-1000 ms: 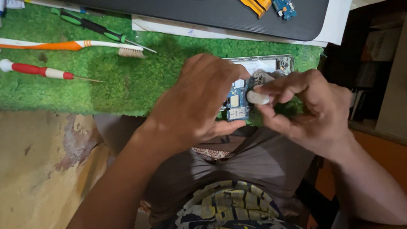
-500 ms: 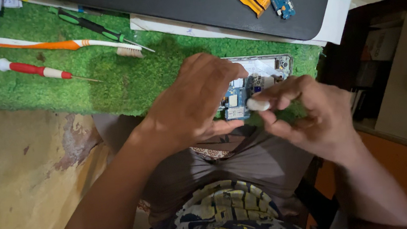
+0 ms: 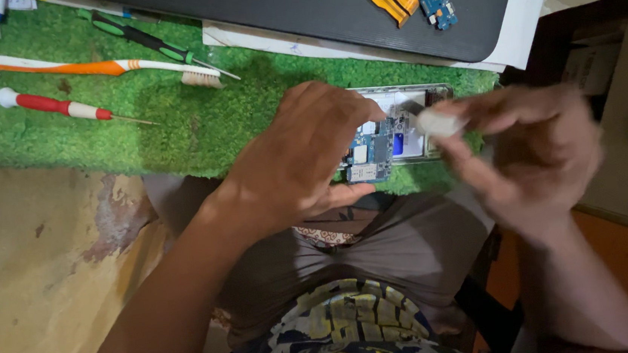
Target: The person works on a disassembled smartphone lying on a green mat, using a small hand tool to pry and adjust components on the phone's internal board. They reposition the board and continue manipulating small internal parts with both hands throughout the episode.
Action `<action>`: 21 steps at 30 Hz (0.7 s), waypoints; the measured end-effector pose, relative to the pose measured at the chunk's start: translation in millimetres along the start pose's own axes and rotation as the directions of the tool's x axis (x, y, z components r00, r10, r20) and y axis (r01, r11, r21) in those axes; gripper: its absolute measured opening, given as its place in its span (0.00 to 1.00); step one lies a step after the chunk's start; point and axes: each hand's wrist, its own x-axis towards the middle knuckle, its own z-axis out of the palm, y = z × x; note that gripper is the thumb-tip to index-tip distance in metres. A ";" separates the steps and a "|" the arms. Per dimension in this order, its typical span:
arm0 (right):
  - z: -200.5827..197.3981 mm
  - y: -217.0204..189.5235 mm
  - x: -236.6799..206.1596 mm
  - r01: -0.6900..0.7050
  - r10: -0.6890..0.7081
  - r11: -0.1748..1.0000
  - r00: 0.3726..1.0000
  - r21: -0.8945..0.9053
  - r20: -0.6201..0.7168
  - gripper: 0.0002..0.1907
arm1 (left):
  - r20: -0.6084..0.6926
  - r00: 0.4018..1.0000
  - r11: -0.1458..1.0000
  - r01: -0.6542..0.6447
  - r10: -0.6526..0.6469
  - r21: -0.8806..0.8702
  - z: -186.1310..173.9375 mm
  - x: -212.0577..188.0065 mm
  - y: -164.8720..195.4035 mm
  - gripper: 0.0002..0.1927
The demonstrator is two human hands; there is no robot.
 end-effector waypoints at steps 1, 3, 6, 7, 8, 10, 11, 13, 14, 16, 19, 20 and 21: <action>-1.9 -2.9 1.2 -0.082 0.082 0.997 0.996 0.010 -0.019 0.14 | 0.001 1.000 1.000 0.002 -0.002 -0.003 0.7 -0.2 0.2 0.43; -4.3 -4.6 2.8 -0.167 0.168 0.985 0.986 0.040 -0.019 0.13 | 0.004 1.000 1.000 -0.016 0.016 0.027 0.9 -0.8 0.2 0.44; -2.7 3.5 0.0 -0.099 0.086 0.989 0.989 0.109 0.117 0.14 | 0.016 1.000 0.999 -0.021 0.020 0.039 0.7 -1.3 -1.4 0.44; -1.6 7.9 -2.4 -0.078 0.054 0.988 0.984 0.134 0.170 0.14 | 0.022 1.000 0.999 -0.017 0.016 0.035 1.1 -1.6 -1.4 0.44; -0.2 11.1 -6.3 -0.081 0.048 0.985 0.976 0.151 0.213 0.14 | 0.026 1.000 0.999 -0.016 0.015 0.041 1.8 -1.8 -1.6 0.45; 0.9 15.7 -14.2 -0.070 0.042 0.993 0.959 0.092 0.282 0.14 | 0.033 0.999 0.998 -0.015 0.013 0.054 3.3 -2.3 -1.9 0.45; 0.9 16.5 -17.9 -0.054 0.047 0.998 0.951 0.016 0.307 0.14 | 0.022 0.999 0.998 -0.025 0.024 0.058 3.7 -2.8 -2.1 0.45; 2.6 17.5 -22.4 -0.042 0.054 0.998 0.948 -0.043 0.315 0.13 | -0.002 0.999 0.997 -0.043 0.043 0.068 4.1 -4.4 -2.4 0.45; 4.2 17.4 -23.1 -0.050 0.055 0.998 0.953 -0.025 0.299 0.12 | 0.007 0.999 0.997 -0.039 0.039 0.063 4.9 -4.5 -2.8 0.45; 9.5 17.5 -21.5 -0.044 0.048 0.999 0.966 -0.022 0.253 0.12 | 0.024 0.999 0.998 -0.036 0.035 0.057 6.8 -3.3 -4.4 0.45; 16.6 14.2 -16.8 -0.023 0.046 0.994 0.975 -0.107 0.219 0.13 | 0.026 0.999 0.999 -0.021 0.020 0.028 6.1 -4.8 -4.2 0.45; 17.0 11.6 -15.8 -0.023 0.062 0.987 0.967 -0.160 0.245 0.13 | 0.022 0.999 0.999 -0.031 0.031 0.036 6.8 -4.3 -4.3 0.45; 16.6 8.7 -15.1 -0.020 0.079 0.977 0.959 -0.211 0.271 0.13 | 0.018 0.999 0.998 -0.041 0.040 0.045 7.9 -3.1 -4.4 0.46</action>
